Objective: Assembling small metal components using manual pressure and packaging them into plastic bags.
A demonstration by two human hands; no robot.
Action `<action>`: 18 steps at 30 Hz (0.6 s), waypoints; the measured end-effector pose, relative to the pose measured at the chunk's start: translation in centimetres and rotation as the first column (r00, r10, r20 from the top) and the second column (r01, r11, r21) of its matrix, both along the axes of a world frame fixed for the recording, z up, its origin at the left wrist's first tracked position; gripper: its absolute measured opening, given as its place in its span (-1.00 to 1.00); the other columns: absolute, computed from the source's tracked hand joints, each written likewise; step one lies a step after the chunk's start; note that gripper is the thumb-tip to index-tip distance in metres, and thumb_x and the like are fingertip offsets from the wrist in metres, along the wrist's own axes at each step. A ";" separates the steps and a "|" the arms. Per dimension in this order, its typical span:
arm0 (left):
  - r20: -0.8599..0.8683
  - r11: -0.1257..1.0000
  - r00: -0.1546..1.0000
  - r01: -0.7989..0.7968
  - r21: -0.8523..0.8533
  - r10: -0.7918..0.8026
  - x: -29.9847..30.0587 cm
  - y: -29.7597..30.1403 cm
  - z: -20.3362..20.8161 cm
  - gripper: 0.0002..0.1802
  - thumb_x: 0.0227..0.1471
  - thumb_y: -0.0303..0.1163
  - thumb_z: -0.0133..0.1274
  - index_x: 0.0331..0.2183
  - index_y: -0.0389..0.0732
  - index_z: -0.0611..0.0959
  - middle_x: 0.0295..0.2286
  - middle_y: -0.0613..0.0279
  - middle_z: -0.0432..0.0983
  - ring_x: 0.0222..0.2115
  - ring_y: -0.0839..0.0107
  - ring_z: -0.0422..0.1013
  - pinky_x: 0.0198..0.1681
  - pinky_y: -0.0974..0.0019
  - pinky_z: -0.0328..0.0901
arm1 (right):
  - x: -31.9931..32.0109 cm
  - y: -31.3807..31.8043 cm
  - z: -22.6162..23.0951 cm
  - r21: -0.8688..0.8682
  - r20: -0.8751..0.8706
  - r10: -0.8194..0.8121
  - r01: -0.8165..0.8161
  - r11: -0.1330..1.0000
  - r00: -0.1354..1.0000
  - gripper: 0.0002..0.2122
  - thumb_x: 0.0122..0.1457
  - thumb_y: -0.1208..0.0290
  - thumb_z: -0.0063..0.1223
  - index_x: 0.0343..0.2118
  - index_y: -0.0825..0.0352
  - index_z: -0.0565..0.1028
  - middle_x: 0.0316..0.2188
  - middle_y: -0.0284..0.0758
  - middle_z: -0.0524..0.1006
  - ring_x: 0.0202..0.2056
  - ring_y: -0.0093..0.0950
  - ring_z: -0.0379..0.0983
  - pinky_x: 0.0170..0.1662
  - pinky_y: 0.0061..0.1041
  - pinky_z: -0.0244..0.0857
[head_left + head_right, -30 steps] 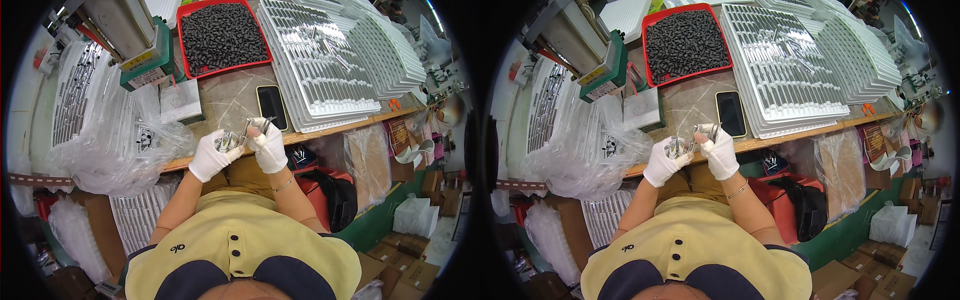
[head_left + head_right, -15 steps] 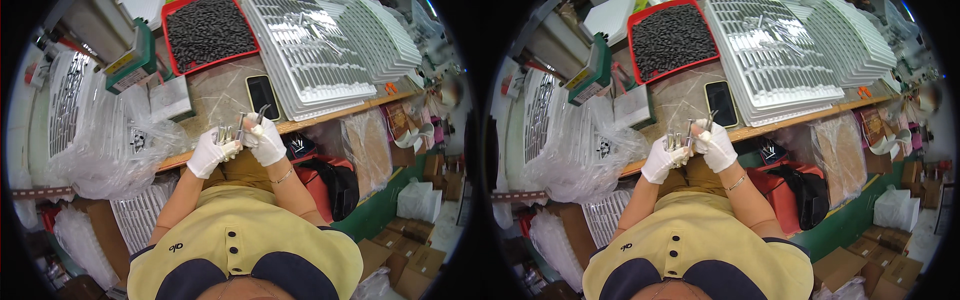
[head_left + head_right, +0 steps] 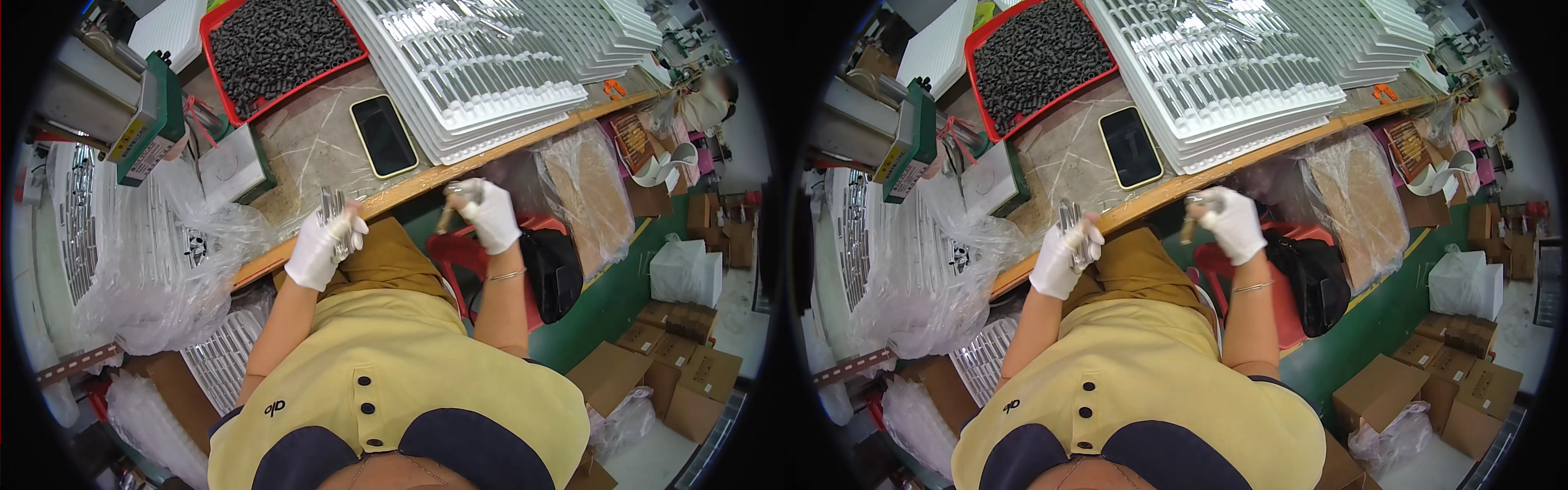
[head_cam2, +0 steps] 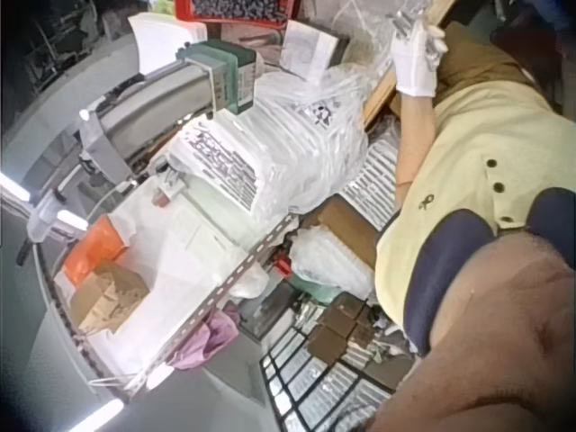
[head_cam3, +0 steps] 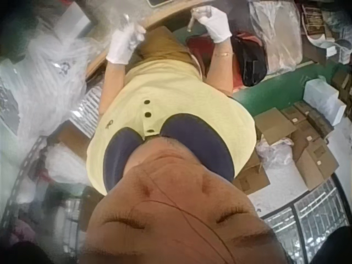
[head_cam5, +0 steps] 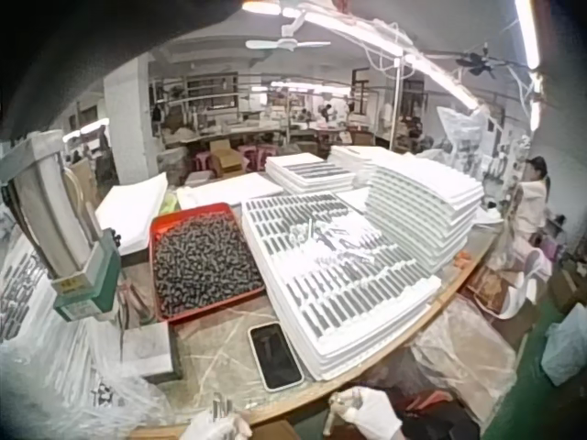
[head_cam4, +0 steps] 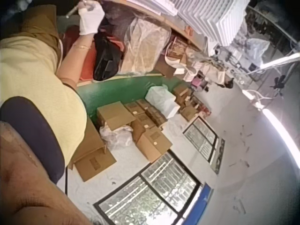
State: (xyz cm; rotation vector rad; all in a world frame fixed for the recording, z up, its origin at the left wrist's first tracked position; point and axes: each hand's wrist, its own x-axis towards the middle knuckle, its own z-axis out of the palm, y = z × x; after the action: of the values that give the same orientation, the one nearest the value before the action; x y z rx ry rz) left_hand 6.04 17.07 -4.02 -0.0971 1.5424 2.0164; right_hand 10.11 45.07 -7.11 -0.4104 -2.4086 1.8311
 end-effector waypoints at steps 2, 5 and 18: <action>0.170 0.967 0.985 -0.034 0.254 -0.010 -0.3 -0.2 -0.5 -0.60 0.06 -0.18 0.08 -0.14 -0.23 0.46 -0.51 0.25 0.47 -0.59 0.49 0.35 -0.60 0.51 0.20 | 0.5 3.9 -3.4 0.238 0.126 -0.117 0.085 0.968 0.985 -0.78 -0.08 0.33 0.23 -0.44 0.39 0.56 -0.59 -0.28 0.53 -0.52 -0.50 0.44 -0.40 -0.51 0.31; 0.378 0.832 0.919 -0.119 0.542 -0.115 -0.9 -0.4 -1.5 -0.61 0.06 -0.21 0.06 -0.11 -0.19 0.45 -0.49 0.24 0.43 -0.57 0.42 0.33 -0.62 0.43 0.19 | 0.3 7.8 -8.0 0.536 0.233 -0.270 0.109 0.837 0.934 -0.78 -0.08 0.32 0.21 -0.42 0.36 0.56 -0.55 -0.21 0.56 -0.48 -0.27 0.48 -0.34 -0.41 0.32; 0.093 0.932 0.927 0.362 0.029 -0.363 9.4 -4.0 -0.3 -0.71 -0.17 -0.47 0.28 -0.36 -0.27 0.53 -0.42 0.19 0.54 -0.33 0.43 0.48 -0.22 0.37 0.36 | 0.8 3.9 -3.2 0.305 0.608 0.161 -0.416 0.857 0.777 -0.84 -0.05 0.40 0.26 -0.54 0.41 0.58 -0.67 -0.35 0.50 -0.61 -0.61 0.32 -0.49 -0.54 0.24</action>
State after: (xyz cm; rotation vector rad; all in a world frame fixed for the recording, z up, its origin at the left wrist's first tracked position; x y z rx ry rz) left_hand 15.46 13.07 -4.32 0.0884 1.3726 1.7018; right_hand 10.95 48.93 -10.29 -0.6281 -3.3590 1.3125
